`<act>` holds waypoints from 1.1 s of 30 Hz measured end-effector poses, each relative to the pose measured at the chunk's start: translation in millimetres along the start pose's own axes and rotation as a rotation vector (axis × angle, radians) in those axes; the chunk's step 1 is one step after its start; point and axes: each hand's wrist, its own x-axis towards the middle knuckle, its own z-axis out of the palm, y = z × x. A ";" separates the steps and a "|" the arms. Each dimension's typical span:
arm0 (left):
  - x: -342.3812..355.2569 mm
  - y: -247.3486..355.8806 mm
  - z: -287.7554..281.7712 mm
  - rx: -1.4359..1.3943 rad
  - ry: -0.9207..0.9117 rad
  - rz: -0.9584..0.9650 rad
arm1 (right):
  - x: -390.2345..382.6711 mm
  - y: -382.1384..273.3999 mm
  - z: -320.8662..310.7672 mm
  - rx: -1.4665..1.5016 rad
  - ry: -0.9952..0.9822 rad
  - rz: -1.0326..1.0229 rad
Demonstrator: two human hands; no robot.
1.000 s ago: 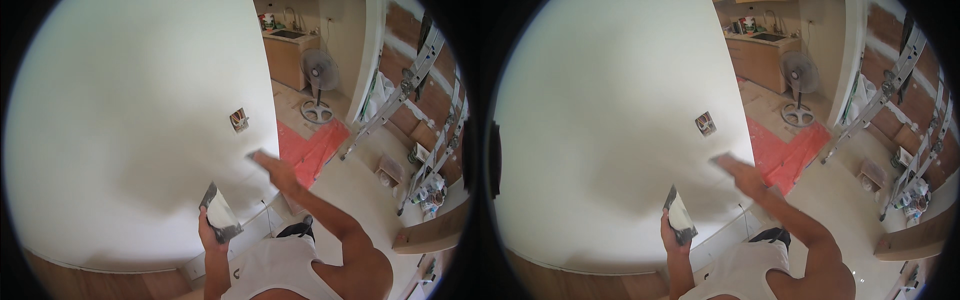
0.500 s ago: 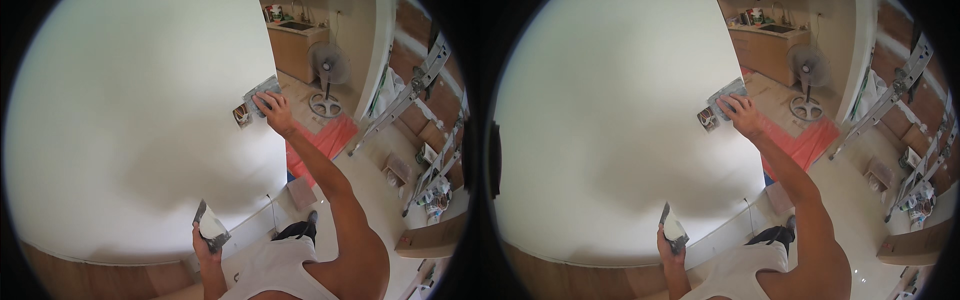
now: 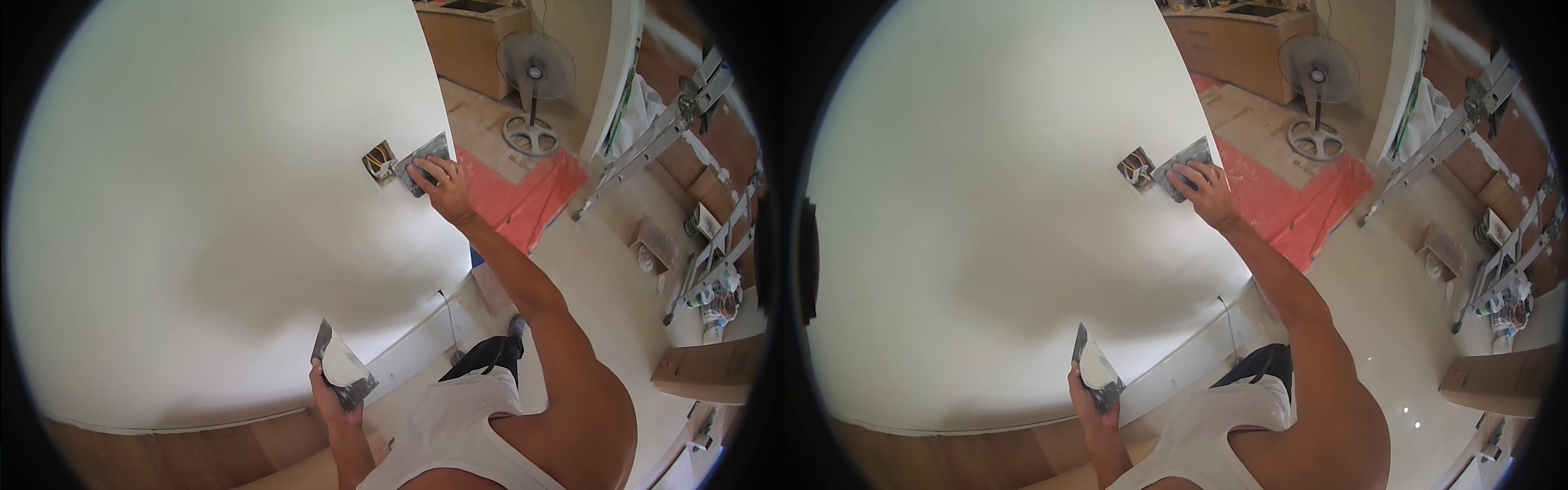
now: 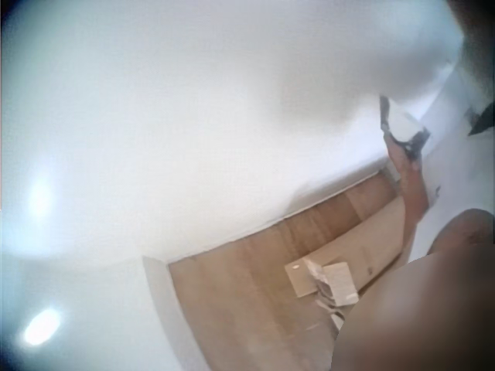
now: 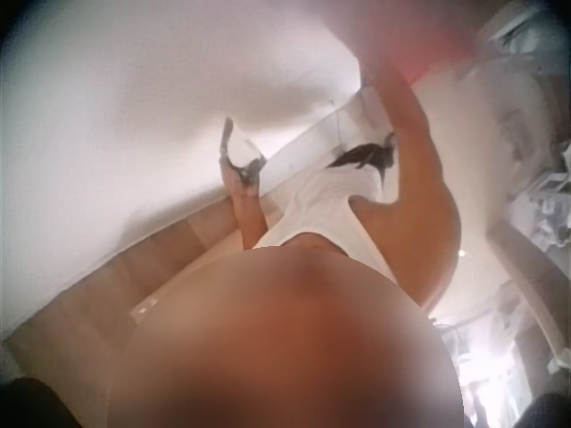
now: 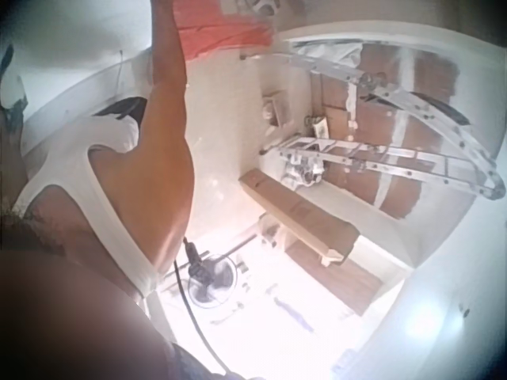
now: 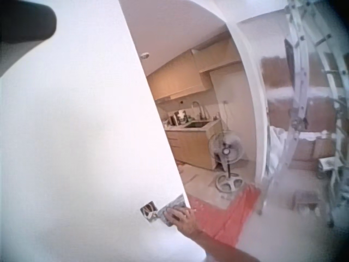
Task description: The person applies wall compound to a wall using a putty knife and hawk. They repeatedly scoop compound from the hawk and smooth it onto the wall surface around an electrical outlet and along the baseboard area.
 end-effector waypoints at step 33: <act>14.7 62.1 88.3 0.601 -0.370 0.024 | 51.7 -127.6 -220.5 0.718 -0.340 -0.162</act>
